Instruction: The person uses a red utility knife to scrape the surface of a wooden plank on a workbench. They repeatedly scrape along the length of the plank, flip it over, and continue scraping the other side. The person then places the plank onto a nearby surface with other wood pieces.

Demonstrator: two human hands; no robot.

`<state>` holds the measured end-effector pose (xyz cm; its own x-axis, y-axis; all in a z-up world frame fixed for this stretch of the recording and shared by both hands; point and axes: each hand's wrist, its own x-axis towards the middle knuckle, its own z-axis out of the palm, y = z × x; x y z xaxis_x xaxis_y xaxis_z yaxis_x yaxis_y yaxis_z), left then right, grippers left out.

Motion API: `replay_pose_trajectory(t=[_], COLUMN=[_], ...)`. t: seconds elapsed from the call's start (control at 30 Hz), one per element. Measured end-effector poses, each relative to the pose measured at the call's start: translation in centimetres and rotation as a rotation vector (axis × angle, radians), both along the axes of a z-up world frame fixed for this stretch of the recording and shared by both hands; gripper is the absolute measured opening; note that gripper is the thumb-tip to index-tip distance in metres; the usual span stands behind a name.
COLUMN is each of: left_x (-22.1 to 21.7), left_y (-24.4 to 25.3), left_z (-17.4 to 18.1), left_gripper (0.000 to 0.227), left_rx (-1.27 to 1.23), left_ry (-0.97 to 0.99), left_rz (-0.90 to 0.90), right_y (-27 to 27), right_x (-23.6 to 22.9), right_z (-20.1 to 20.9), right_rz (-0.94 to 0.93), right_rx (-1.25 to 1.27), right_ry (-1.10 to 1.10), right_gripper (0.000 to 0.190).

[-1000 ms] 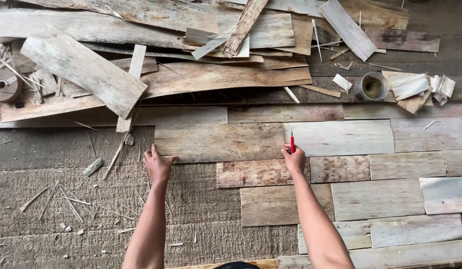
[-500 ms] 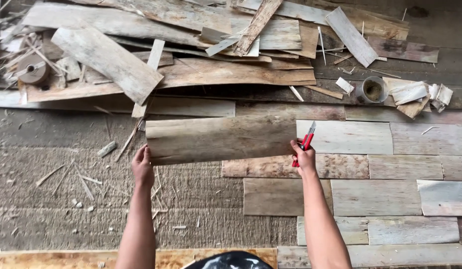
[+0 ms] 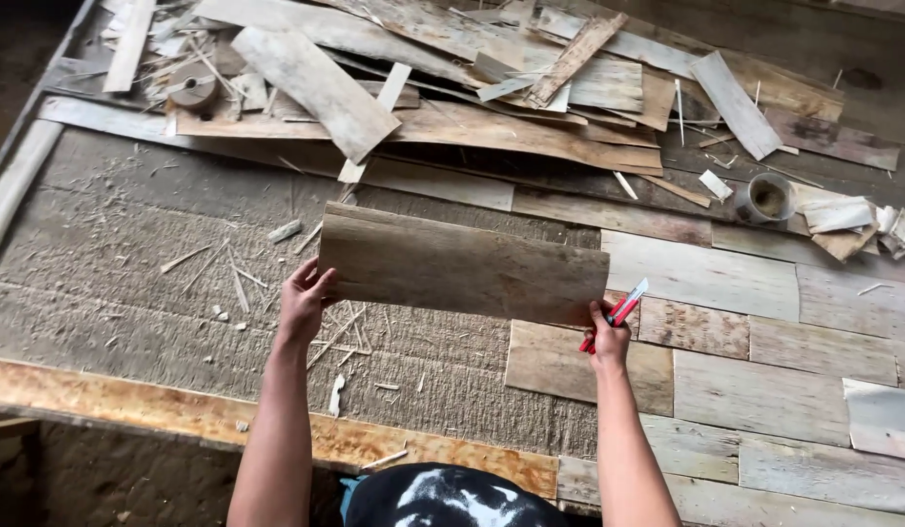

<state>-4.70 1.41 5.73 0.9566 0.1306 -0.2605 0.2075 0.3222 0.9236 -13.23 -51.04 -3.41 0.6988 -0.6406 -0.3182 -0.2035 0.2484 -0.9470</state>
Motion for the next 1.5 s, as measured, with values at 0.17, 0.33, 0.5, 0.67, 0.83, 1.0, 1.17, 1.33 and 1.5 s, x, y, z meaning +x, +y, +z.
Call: replay_pose_trajectory(t=[0.17, 0.33, 0.5, 0.67, 0.83, 1.0, 1.17, 1.33, 1.5], left_x=[-2.2, -1.8, -2.4, -1.4, 1.2, 4.0, 1.3, -3.3, -3.1], left_y=[0.7, 0.7, 0.3, -2.0, -4.1, -5.8, -7.9, -10.5, -11.6], left_z=[1.3, 0.2, 4.2, 8.6, 6.2, 3.7, 3.8, 0.3, -3.6], left_gripper=[0.035, 0.018, 0.021, 0.023, 0.021, 0.021, 0.028, 0.033, 0.044], left_rx=[-0.061, -0.168, -0.246, -0.174, -0.123, -0.044, -0.231, -0.33, -0.297], left_ry=[-0.078, -0.105, -0.041, -0.125, -0.194, -0.227, -0.141, -0.041, -0.01], left_rz=[0.14, 0.362, 0.57, 0.452, 0.342, 0.206, -0.015, -0.313, -0.314], right_y=[0.4, 0.3, 2.1, 5.1, 9.1, 10.3, 13.6, 12.5, 13.1], right_x=[-2.8, -5.2, -8.3, -7.3, -7.0, -7.3, -5.6, -3.3, -1.1], right_z=[-0.8, -3.2, 2.3, 8.4, 11.0, 7.4, 9.5, 7.4, 5.4], right_rz=[0.096, 0.19, 0.215, 0.376, 0.822, 0.85, 0.743, 0.609, 0.54], right_rx=[-0.05, -0.098, 0.12, -0.312, -0.314, 0.14, -0.086, -0.054, -0.094], right_ry=[0.045, 0.137, -0.026, -0.033, 0.007, -0.041, -0.154, -0.17, -0.083], right_gripper=[0.028, 0.027, 0.017, 0.028, 0.047, 0.032, 0.014, 0.015, 0.013])
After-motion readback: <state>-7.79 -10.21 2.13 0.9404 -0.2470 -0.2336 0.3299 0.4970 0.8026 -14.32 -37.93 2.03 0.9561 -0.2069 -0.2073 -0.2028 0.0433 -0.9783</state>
